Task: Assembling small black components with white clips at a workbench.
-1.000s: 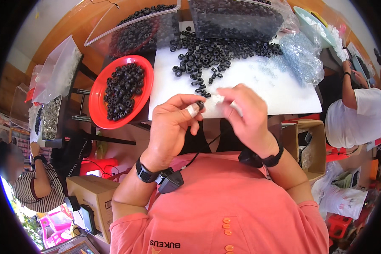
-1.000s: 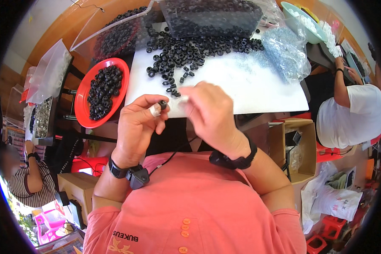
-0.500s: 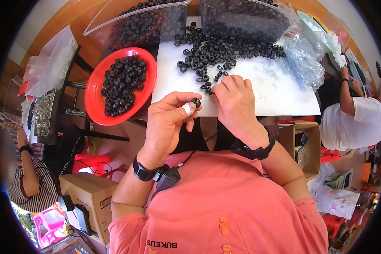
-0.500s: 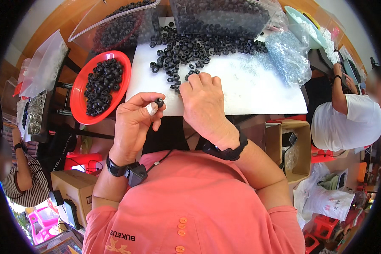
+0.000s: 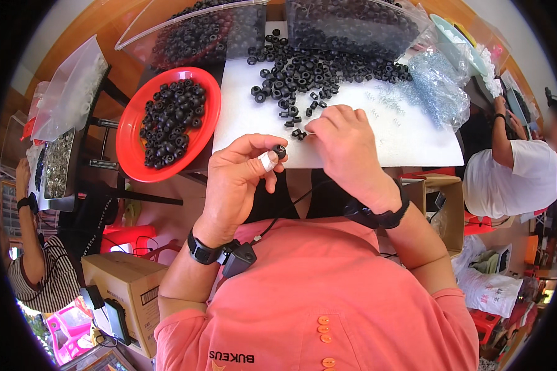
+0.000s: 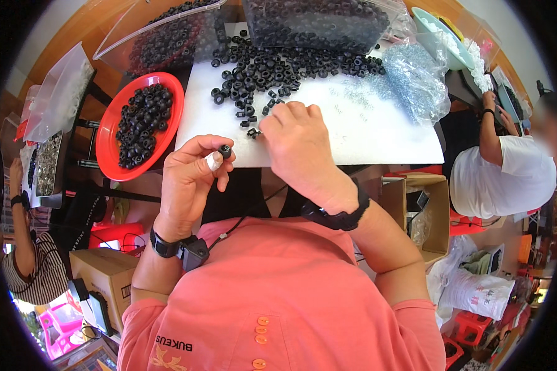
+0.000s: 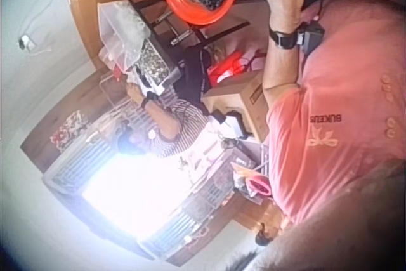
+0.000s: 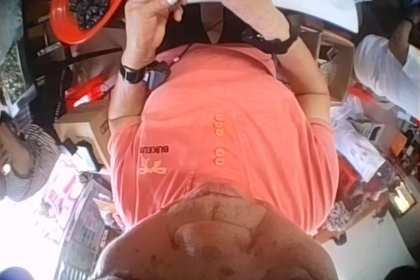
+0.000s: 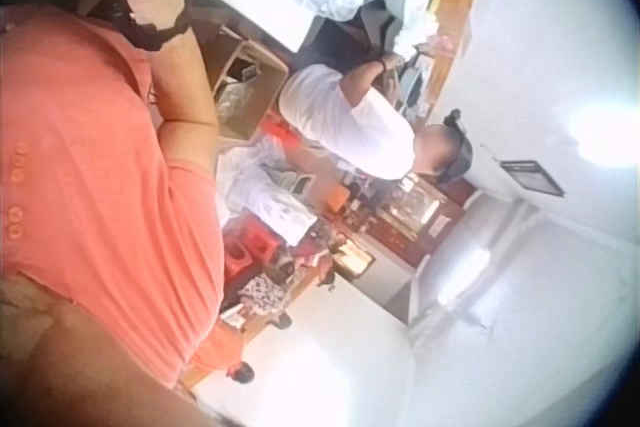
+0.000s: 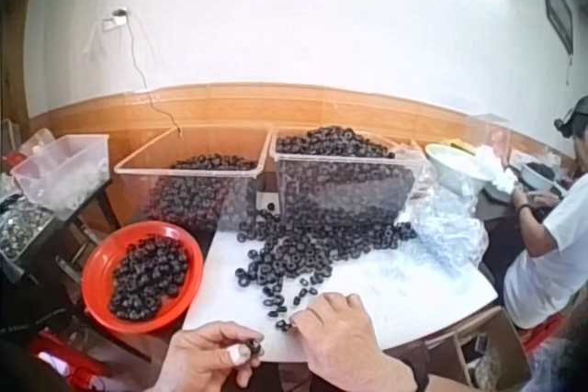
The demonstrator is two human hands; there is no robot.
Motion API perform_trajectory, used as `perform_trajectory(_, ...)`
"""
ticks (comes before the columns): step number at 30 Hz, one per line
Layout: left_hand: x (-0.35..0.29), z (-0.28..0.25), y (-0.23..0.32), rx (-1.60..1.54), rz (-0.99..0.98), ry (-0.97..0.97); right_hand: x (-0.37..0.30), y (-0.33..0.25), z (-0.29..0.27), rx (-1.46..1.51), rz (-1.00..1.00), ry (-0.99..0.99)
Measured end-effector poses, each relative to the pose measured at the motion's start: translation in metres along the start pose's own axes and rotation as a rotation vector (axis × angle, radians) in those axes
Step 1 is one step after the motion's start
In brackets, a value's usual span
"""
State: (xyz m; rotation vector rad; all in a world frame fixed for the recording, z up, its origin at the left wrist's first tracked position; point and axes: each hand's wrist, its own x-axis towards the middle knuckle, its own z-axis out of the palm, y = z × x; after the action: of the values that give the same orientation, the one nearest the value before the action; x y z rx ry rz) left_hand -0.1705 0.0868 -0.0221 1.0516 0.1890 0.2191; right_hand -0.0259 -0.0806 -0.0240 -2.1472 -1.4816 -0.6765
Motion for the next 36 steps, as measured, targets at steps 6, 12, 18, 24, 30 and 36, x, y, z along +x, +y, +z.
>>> perform_trajectory(6, -0.002, 0.0, -0.001, 0.007, 0.005, -0.001, 0.004, -0.014, 0.005, -0.024, 0.045, -0.033)
perform_trajectory(12, -0.004, -0.002, -0.001, -0.004, 0.017, -0.003, 0.007, 0.002, -0.014, -0.093, 0.01, -0.062)
perform_trajectory(18, -0.003, 0.0, -0.001, -0.016, 0.02, -0.021, -0.002, 0.033, -0.025, -0.243, -0.092, -0.173)
perform_trajectory(24, -0.002, 0.001, -0.001, 0.04, 0.009, -0.014, 0.003, 0.026, -0.021, -0.265, 0.081, -0.102)
perform_trajectory(30, -0.003, 0.006, 0.006, 0.067, -0.028, 0.018, 0.0, 0.026, -0.011, -0.283, 0.076, -0.099)
perform_trajectory(36, 0.001, 0.019, 0.018, 0.098, -0.077, 0.006, 0.0, 0.031, -0.012, -0.258, 0.041, -0.057)
